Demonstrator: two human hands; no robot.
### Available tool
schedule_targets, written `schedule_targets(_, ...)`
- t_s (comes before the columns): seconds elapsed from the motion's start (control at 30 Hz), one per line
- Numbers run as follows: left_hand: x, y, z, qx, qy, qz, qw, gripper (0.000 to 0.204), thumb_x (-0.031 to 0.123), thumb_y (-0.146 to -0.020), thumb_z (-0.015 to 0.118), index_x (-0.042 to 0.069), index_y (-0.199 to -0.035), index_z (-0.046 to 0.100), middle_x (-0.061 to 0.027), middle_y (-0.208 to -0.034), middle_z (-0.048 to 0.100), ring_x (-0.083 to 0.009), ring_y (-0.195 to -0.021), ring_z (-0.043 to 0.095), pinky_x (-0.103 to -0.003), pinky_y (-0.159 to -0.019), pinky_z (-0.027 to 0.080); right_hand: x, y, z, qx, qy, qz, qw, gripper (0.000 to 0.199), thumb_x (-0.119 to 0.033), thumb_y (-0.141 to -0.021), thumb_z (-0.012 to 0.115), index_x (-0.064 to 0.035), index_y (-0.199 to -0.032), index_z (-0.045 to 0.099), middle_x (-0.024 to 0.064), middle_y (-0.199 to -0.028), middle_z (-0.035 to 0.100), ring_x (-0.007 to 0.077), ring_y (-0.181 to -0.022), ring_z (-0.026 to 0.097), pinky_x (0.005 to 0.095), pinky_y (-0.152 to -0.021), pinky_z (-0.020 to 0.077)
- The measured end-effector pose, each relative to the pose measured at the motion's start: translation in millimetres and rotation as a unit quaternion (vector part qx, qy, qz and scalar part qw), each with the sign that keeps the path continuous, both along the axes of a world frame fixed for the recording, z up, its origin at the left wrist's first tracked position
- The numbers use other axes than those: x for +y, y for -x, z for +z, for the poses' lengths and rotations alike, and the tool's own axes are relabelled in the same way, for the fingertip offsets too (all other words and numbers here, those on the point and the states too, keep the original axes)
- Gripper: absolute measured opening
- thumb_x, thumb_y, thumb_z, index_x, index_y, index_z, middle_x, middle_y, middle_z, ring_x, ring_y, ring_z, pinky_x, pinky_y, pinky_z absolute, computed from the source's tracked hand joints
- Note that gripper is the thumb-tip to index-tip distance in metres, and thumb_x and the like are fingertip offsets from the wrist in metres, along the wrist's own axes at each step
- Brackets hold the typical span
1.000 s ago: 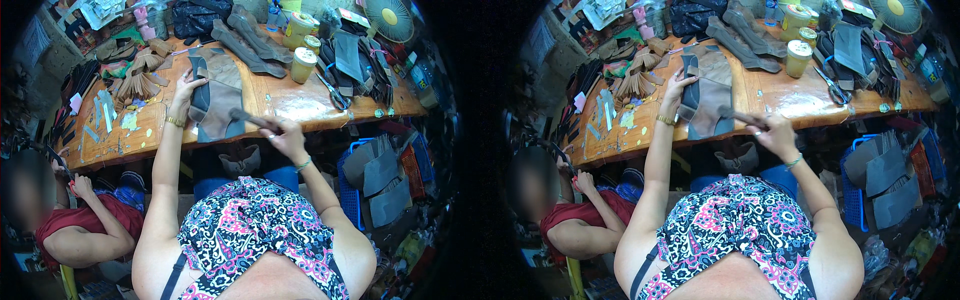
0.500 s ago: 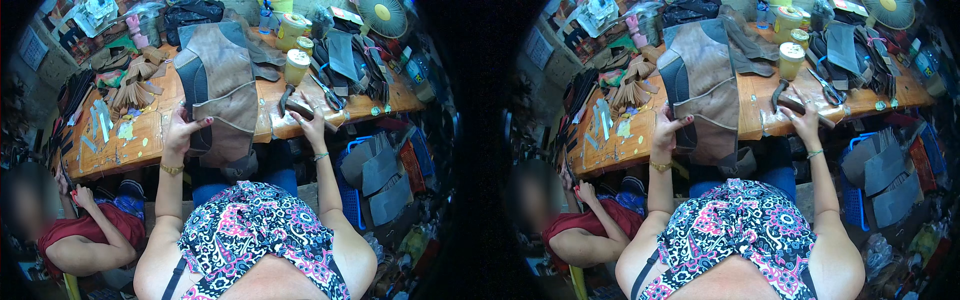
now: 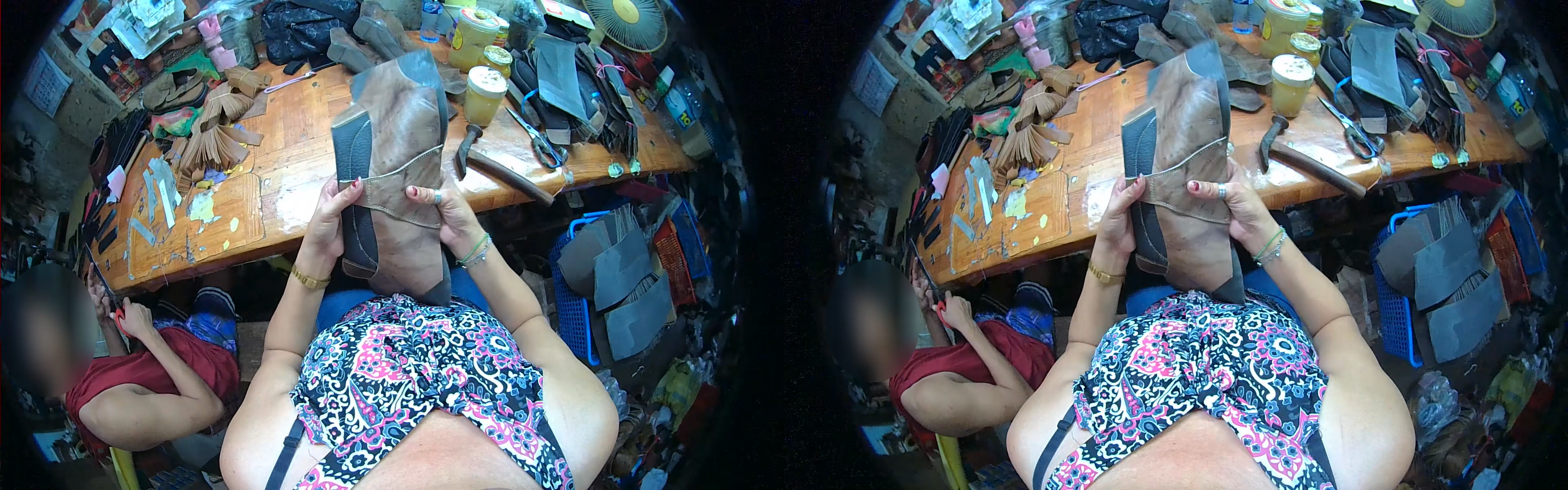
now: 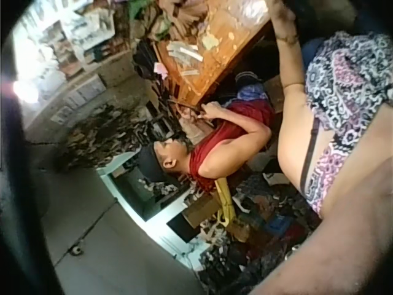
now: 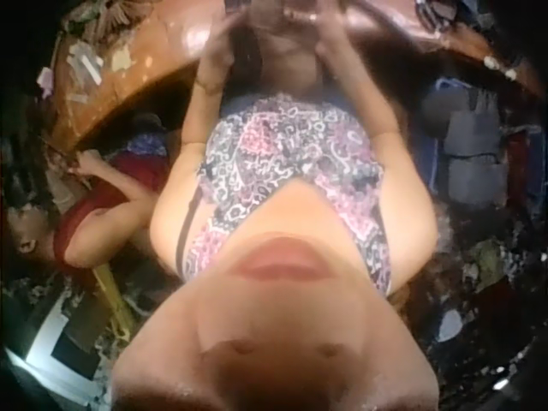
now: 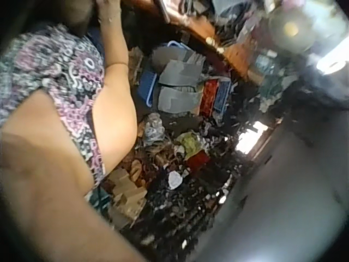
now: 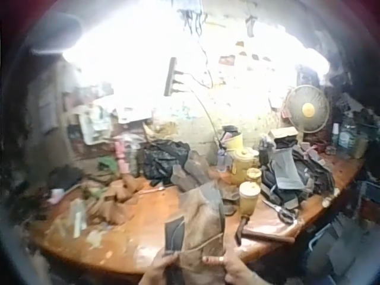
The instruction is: The person is assembling leather shoe components by aligning them and hammering them together.
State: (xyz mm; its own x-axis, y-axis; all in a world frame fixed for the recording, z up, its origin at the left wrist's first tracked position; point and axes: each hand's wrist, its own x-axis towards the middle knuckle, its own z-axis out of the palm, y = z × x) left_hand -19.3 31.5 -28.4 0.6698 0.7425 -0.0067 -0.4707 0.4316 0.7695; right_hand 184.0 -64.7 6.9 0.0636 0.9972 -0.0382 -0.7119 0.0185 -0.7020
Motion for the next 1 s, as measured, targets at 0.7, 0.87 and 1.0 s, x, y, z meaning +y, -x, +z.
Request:
schedule_targets(0.7, -53, 22, 126, 0.049, -0.319, 0.165, 0.932, 0.039, -0.005, -0.079, 0.084, -0.004, -0.114, 0.065, -0.0084, -0.102, 0.072, -0.0093, -0.087, 0.066, -0.025, -0.075, 0.054, -12, -15, 68, -0.215, -0.221, -0.043, 0.950, 0.045, 0.012, -0.071, 0.085, 0.0030, -0.113, 0.071, 0.0119, -0.116, 0.075, 0.0167, -0.105, 0.071, 0.0335, -0.096, 0.0564)
schedule_targets(0.87, -18, 12, 125, 0.165, -0.539, 0.245, 0.789, 0.032, -0.010, -0.076, 0.085, -0.003, -0.104, 0.070, -0.0075, -0.101, 0.074, -0.0150, -0.095, 0.071, -0.027, -0.085, 0.056, 8, -23, 81, -0.349, -0.290, -0.163, 0.876, 0.032, 0.005, -0.075, 0.087, 0.0017, -0.105, 0.077, 0.0076, -0.107, 0.078, 0.0151, -0.101, 0.071, 0.0304, -0.093, 0.0558)
schedule_targets(1.0, 23, 1, 81, 0.093, -0.606, 0.205, 0.763, 0.020, 0.003, -0.082, 0.076, 0.000, -0.102, 0.075, -0.0120, -0.109, 0.071, -0.0227, -0.106, 0.067, -0.036, -0.099, 0.052, 39, -35, 40, -0.534, -0.347, -0.190, 0.747, 0.012, -0.013, -0.077, 0.081, -0.0069, -0.083, 0.073, 0.0092, -0.098, 0.079, 0.0225, -0.102, 0.073, 0.0391, -0.103, 0.0437)
